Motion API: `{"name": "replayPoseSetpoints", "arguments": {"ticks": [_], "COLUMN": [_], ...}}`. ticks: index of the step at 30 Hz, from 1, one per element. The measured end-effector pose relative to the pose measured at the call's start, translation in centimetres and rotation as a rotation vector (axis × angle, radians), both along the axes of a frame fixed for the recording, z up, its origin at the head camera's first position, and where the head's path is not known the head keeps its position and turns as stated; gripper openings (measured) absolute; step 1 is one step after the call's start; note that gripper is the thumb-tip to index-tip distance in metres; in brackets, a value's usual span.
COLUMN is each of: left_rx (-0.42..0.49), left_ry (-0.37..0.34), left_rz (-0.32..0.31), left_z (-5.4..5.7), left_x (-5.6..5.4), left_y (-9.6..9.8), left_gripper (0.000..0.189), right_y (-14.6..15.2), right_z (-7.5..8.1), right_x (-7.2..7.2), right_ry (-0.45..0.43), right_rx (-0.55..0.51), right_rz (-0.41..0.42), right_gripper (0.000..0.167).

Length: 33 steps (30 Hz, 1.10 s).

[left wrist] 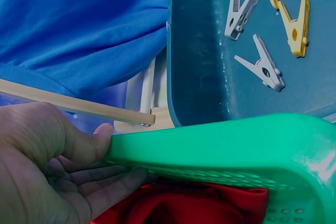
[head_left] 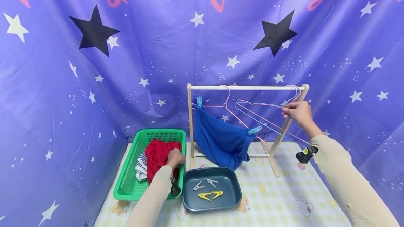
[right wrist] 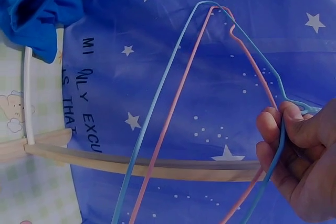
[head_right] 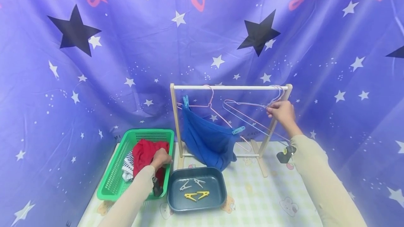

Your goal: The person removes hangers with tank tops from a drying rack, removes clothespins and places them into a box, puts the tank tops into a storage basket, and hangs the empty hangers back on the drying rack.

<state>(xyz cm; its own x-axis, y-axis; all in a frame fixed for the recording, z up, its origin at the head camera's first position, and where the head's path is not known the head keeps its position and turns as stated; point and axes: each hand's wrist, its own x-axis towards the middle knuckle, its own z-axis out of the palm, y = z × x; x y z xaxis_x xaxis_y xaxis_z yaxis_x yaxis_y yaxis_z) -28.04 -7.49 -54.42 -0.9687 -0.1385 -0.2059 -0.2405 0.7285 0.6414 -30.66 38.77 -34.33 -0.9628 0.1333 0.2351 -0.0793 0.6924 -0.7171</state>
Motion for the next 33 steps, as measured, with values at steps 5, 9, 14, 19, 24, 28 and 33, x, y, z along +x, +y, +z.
{"name": "replayPoseSetpoints", "arguments": {"ticks": [5, 9, 14, 19, 24, 28, 33], "left_rx": [0.01, 0.009, 0.031, 0.049, 0.032, 0.029, 0.031], "left_ry": [-0.002, -0.015, -0.009, 0.004, 0.007, 0.005, 0.005], "left_rz": [0.007, 0.007, 0.01, 0.014, 0.015, 0.012, 0.014], "left_z": [-0.03, -0.12, -0.1, -0.12, -0.03, 0.1, 0.02], "left_x": [-0.02, -0.2, -0.43, -0.37, -0.23, -0.27, -0.27], "left_y": [0.0, -0.09, -0.2, -0.24, -0.22, -0.14, -0.04], "left_gripper": [0.027, 0.028, 0.025, 0.02, 0.018, 0.019, 0.019], "right_y": [0.13, 0.1, 0.12, 0.17, 0.19, 0.15, 0.16], "right_z": [-0.21, -0.08, 0.25, 0.45, 0.5, 0.56, 0.55], "right_x": [-0.14, -0.16, -0.03, 0.01, -0.05, -0.12, -0.09], "right_ry": [-0.011, -0.019, -0.015, 0.006, 0.042, 0.036, 0.036], "right_rx": [0.045, 0.047, 0.09, 0.218, 0.309, 0.317, 0.333], "right_rz": [-0.023, -0.029, -0.049, -0.102, -0.112, -0.108, -0.104], "right_gripper": [0.025, 0.025, 0.026, 0.026, 0.024, 0.025, 0.027]}}
